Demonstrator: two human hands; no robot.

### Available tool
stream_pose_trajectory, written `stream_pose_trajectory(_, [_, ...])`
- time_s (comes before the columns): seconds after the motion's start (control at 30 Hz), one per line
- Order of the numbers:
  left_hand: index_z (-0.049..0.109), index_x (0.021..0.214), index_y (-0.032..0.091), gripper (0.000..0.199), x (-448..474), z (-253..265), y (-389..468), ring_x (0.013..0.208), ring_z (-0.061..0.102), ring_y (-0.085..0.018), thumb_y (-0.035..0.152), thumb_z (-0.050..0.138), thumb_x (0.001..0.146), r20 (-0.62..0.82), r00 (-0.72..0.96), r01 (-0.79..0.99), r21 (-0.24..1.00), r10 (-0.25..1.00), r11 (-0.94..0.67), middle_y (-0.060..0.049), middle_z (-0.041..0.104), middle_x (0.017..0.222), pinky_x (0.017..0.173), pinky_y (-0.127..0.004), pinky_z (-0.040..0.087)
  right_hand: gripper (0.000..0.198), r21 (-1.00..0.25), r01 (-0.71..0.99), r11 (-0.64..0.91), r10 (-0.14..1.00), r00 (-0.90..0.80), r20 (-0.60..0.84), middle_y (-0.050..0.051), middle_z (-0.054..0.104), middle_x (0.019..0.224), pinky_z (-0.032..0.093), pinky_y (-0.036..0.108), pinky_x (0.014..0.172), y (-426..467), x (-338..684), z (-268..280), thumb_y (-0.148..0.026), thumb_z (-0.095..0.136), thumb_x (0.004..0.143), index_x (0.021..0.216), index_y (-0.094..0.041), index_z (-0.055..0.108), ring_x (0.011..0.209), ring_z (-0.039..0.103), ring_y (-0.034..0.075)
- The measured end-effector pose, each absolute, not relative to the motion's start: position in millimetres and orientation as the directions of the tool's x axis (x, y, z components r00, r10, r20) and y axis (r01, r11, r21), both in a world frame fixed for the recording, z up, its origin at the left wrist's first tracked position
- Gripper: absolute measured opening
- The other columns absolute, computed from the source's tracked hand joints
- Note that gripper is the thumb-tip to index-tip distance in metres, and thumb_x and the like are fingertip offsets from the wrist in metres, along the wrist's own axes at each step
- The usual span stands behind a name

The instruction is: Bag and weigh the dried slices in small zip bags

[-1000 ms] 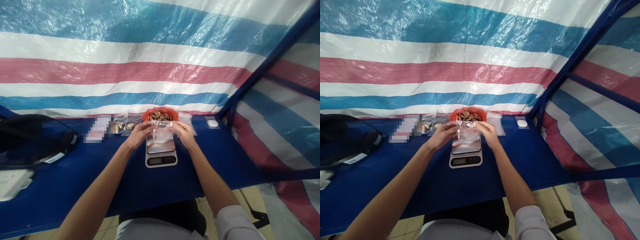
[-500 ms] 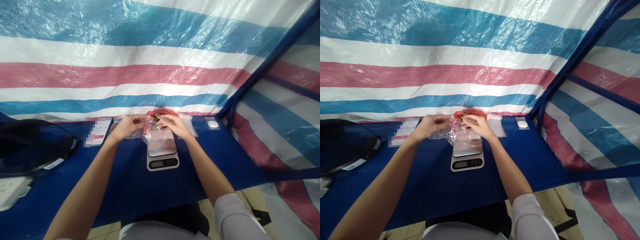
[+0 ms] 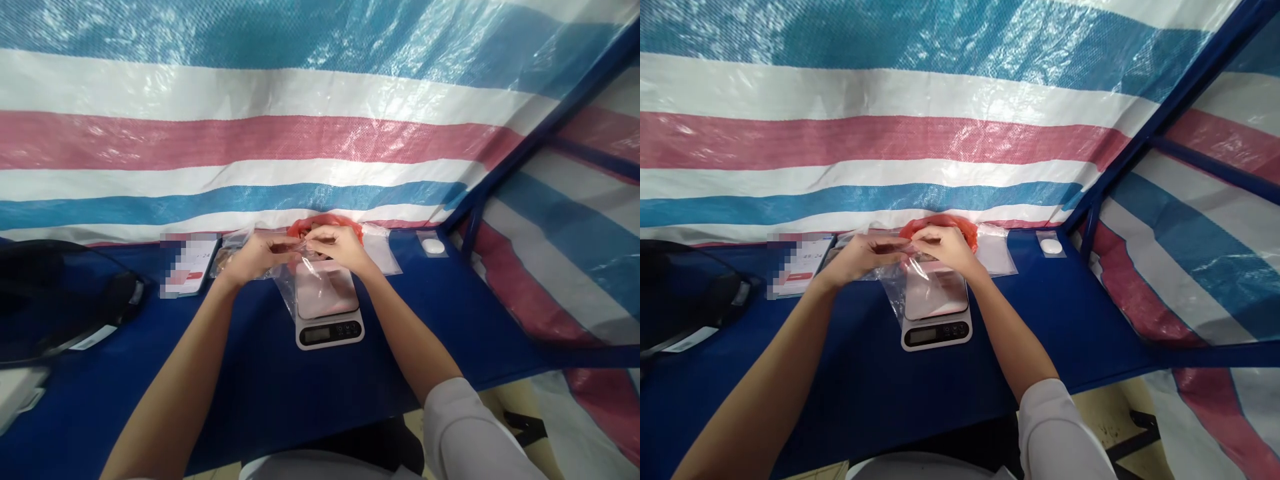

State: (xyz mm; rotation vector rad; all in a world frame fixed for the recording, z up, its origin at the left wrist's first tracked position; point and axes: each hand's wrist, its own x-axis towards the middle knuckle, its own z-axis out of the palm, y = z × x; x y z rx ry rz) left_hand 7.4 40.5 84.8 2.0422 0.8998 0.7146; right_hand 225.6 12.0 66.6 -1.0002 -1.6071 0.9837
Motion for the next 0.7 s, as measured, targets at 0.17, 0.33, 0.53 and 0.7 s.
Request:
stream_pose_trajectory(0.17, [0.079,0.105,0.019,0.049,-3.1,79.4,47.4,0.074,0.068,-0.019,0.056,0.078,0.073,0.103,0.502,0.373,0.870,0.859,-0.323,-0.008,0.078,0.093,0.067,-0.030,0.055,0.021,-0.955,0.115,0.272,0.957,-0.140,0.255,0.002,0.073,0.079,0.058,0.026,0.061,12.6,234.2,67.8,-0.035,0.072,0.080,0.092,-0.018,0.074,0.070,0.068,0.015])
stream_pose_trajectory(0.33, [0.079,0.093,0.017,0.042,-8.9,77.6,48.3,0.058,0.061,-0.013,0.053,0.082,0.070,0.108,0.430,0.291,0.924,0.897,-0.250,-0.005,0.074,0.077,0.054,-0.025,0.050,0.026,-0.961,0.102,0.257,0.956,-0.172,0.237,0.003,0.074,0.086,0.059,0.027,0.062,10.8,238.8,70.6,-0.037,0.073,0.080,0.098,-0.019,0.074,0.069,0.067,0.013])
stream_pose_trajectory(0.53, [0.079,0.091,0.018,0.039,-2.4,79.1,45.3,0.058,0.061,-0.014,0.053,0.079,0.073,0.178,0.456,0.312,0.886,0.872,-0.344,-0.005,0.074,0.076,0.054,-0.026,0.049,0.021,-0.895,0.260,0.362,0.918,-0.264,0.294,0.002,0.075,0.084,0.056,0.028,0.068,10.5,234.8,69.3,-0.034,0.071,0.083,0.097,-0.020,0.078,0.073,0.068,0.015])
stream_pose_trajectory(0.7, [0.077,0.091,0.018,0.038,2.3,77.4,43.0,0.070,0.063,-0.016,0.052,0.077,0.074,0.318,0.327,0.395,0.810,0.890,-0.434,-0.007,0.075,0.090,0.066,-0.029,0.050,0.014,-0.864,0.349,0.364,0.928,-0.215,0.305,0.003,0.077,0.086,0.054,0.029,0.072,13.1,232.6,68.1,-0.029,0.070,0.084,0.090,-0.021,0.080,0.075,0.069,0.016])
